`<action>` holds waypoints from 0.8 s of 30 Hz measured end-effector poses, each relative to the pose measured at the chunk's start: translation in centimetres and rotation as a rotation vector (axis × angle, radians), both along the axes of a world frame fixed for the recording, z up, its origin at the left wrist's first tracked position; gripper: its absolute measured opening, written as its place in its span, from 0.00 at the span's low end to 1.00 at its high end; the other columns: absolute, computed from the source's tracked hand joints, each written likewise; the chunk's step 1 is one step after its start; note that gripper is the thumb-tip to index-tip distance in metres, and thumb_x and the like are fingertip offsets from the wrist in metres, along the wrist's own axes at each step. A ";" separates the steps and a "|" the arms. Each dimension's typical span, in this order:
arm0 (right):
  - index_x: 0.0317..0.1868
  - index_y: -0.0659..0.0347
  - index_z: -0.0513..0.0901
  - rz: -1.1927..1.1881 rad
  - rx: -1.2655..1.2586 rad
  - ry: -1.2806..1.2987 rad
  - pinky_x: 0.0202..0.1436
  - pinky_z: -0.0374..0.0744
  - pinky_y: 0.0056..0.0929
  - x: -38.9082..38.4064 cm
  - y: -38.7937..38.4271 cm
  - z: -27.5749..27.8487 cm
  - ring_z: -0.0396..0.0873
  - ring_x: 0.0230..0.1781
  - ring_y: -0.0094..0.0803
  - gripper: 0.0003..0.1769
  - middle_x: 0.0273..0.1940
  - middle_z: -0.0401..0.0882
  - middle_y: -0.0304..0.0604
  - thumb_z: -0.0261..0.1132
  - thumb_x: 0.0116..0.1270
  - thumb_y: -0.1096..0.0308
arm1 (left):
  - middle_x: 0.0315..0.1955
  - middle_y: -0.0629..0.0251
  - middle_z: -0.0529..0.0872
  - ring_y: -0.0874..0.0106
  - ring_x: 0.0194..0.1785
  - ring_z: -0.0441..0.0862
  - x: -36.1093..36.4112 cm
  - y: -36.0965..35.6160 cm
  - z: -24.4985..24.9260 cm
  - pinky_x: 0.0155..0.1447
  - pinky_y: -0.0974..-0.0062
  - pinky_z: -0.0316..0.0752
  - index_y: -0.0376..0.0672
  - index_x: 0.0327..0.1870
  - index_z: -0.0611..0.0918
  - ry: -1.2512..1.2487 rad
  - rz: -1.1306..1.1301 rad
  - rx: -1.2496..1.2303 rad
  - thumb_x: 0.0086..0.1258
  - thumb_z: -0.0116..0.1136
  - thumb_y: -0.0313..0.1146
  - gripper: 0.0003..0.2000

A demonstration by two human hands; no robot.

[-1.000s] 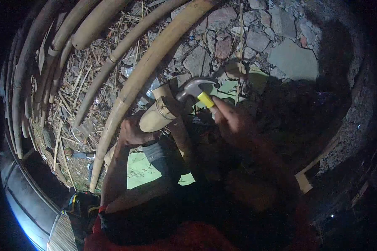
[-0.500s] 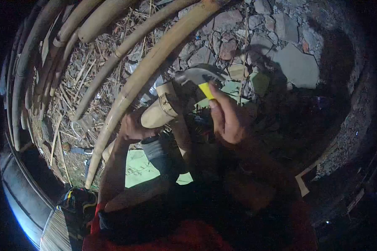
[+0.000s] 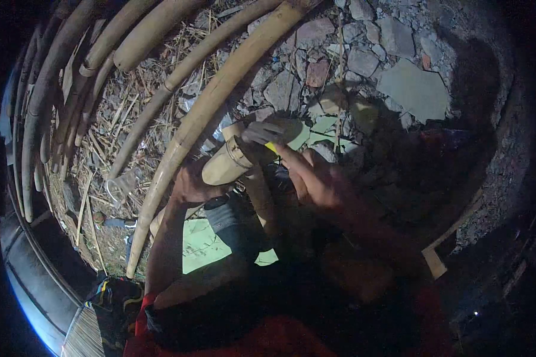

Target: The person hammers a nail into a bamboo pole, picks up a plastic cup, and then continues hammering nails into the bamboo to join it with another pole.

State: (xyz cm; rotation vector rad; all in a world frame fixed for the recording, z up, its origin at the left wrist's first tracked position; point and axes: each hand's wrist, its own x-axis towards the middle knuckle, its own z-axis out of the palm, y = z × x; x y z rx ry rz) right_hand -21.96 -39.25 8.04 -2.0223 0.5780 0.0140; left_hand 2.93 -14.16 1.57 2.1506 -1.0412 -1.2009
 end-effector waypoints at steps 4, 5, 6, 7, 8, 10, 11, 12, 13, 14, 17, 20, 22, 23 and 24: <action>0.75 0.53 0.77 0.144 -0.255 -0.085 0.45 0.81 0.34 -0.2 1.3 -1.9 0.84 0.40 0.39 0.27 0.44 0.82 0.49 0.64 0.77 0.74 | 0.46 0.51 0.93 0.59 0.51 0.93 -0.2 -0.1 0.5 0.55 0.62 0.86 0.38 0.57 0.87 0.052 0.051 -0.028 0.47 0.86 0.48 0.35; 0.75 0.52 0.77 0.174 -0.308 -0.094 0.43 0.80 0.34 -0.5 1.6 -2.3 0.83 0.38 0.38 0.28 0.42 0.81 0.48 0.65 0.77 0.74 | 0.48 0.52 0.93 0.60 0.52 0.92 -0.2 -0.1 0.9 0.57 0.62 0.85 0.37 0.57 0.86 0.052 0.031 -0.013 0.47 0.87 0.48 0.36; 0.75 0.51 0.77 0.203 -0.360 -0.103 0.41 0.80 0.33 -0.2 1.7 -2.1 0.82 0.36 0.37 0.29 0.41 0.80 0.47 0.66 0.76 0.74 | 0.50 0.53 0.92 0.62 0.53 0.91 0.0 -0.6 1.1 0.59 0.62 0.85 0.36 0.58 0.86 0.049 0.005 -0.006 0.47 0.87 0.48 0.38; 0.76 0.51 0.77 0.203 -0.385 -0.103 0.39 0.79 0.33 0.2 1.7 -1.5 0.80 0.35 0.36 0.29 0.40 0.79 0.46 0.67 0.76 0.74 | 0.49 0.53 0.92 0.62 0.53 0.91 0.2 -1.1 1.2 0.59 0.62 0.85 0.36 0.57 0.86 0.025 -0.002 -0.017 0.47 0.87 0.48 0.37; 0.76 0.50 0.77 0.211 -0.401 -0.105 0.37 0.78 0.33 0.6 1.7 -1.0 0.79 0.33 0.36 0.30 0.39 0.78 0.45 0.68 0.75 0.74 | 0.49 0.53 0.92 0.63 0.52 0.91 0.0 -1.1 1.4 0.59 0.62 0.85 0.36 0.57 0.86 0.001 -0.001 -0.020 0.47 0.87 0.48 0.37; 0.77 0.49 0.76 0.109 -0.229 -0.079 0.33 0.78 0.33 0.4 1.5 -0.7 0.77 0.31 0.34 0.35 0.38 0.76 0.45 0.69 0.71 0.80 | 0.49 0.53 0.92 0.63 0.52 0.91 -0.1 -0.7 1.4 0.58 0.62 0.85 0.36 0.56 0.86 -0.002 -0.002 -0.008 0.46 0.87 0.48 0.37; 0.77 0.49 0.76 0.109 -0.293 -0.081 0.34 0.78 0.33 0.4 0.9 -0.1 0.77 0.32 0.34 0.36 0.38 0.76 0.45 0.69 0.70 0.81 | 0.49 0.53 0.92 0.63 0.52 0.91 0.0 -0.6 1.2 0.58 0.62 0.85 0.36 0.56 0.87 0.012 -0.004 -0.002 0.46 0.88 0.48 0.37; 0.77 0.49 0.76 0.111 -0.359 -0.084 0.34 0.79 0.33 0.5 0.6 0.2 0.77 0.32 0.34 0.37 0.38 0.77 0.46 0.69 0.69 0.83 | 0.50 0.53 0.92 0.63 0.52 0.91 0.2 -0.6 1.0 0.58 0.62 0.85 0.36 0.56 0.87 0.025 -0.004 0.003 0.45 0.88 0.49 0.37; 0.77 0.51 0.76 -0.016 -0.293 -0.203 0.35 0.79 0.32 0.8 1.0 0.1 0.77 0.32 0.32 0.39 0.38 0.76 0.46 0.69 0.66 0.86 | 0.50 0.53 0.92 0.63 0.52 0.91 0.1 -0.4 0.7 0.59 0.62 0.85 0.36 0.57 0.87 0.004 -0.007 0.029 0.45 0.88 0.49 0.38; 0.77 0.53 0.76 0.020 -0.258 -0.209 0.35 0.79 0.32 0.6 1.0 0.5 0.77 0.32 0.33 0.39 0.38 0.76 0.47 0.69 0.66 0.86 | 0.50 0.53 0.92 0.63 0.53 0.91 0.0 -0.2 0.4 0.59 0.61 0.85 0.36 0.57 0.87 -0.017 -0.010 0.055 0.45 0.88 0.49 0.38; 0.76 0.54 0.76 0.135 -0.297 -0.210 0.35 0.81 0.31 -0.2 0.8 1.4 0.80 0.35 0.36 0.37 0.41 0.78 0.49 0.68 0.68 0.84 | 0.52 0.53 0.92 0.63 0.55 0.91 0.2 -0.3 0.5 0.62 0.61 0.84 0.37 0.59 0.86 0.011 -0.003 0.051 0.45 0.88 0.49 0.40; 0.75 0.51 0.78 0.153 -0.424 -0.220 0.33 0.81 0.30 -0.5 1.7 -0.7 0.85 0.35 0.37 0.32 0.47 0.82 0.52 0.67 0.72 0.79 | 0.50 0.52 0.93 0.62 0.54 0.92 0.5 -0.5 0.6 0.61 0.62 0.84 0.37 0.60 0.86 0.056 0.024 0.045 0.46 0.87 0.48 0.38; 0.75 0.53 0.77 0.054 -0.250 -0.235 0.34 0.80 0.29 -0.1 1.5 -1.3 0.82 0.32 0.35 0.28 0.43 0.81 0.49 0.64 0.76 0.77 | 0.50 0.51 0.93 0.62 0.54 0.92 0.5 -0.2 0.3 0.60 0.63 0.84 0.37 0.60 0.86 0.075 0.038 0.015 0.47 0.87 0.47 0.38; 0.75 0.55 0.77 0.020 -0.166 -0.209 0.35 0.80 0.29 0.2 1.2 -1.3 0.80 0.30 0.33 0.27 0.41 0.80 0.48 0.63 0.78 0.75 | 0.51 0.52 0.93 0.63 0.55 0.92 0.5 0.0 -0.2 0.60 0.63 0.84 0.36 0.61 0.86 0.082 0.038 -0.022 0.47 0.87 0.47 0.39; 0.75 0.56 0.75 0.028 -0.085 -0.119 0.36 0.79 0.29 0.6 0.8 -0.9 0.77 0.30 0.29 0.25 0.36 0.77 0.45 0.61 0.80 0.74 | 0.51 0.52 0.93 0.63 0.55 0.91 0.6 0.2 -0.5 0.61 0.63 0.84 0.36 0.62 0.85 0.081 0.027 -0.049 0.47 0.87 0.47 0.39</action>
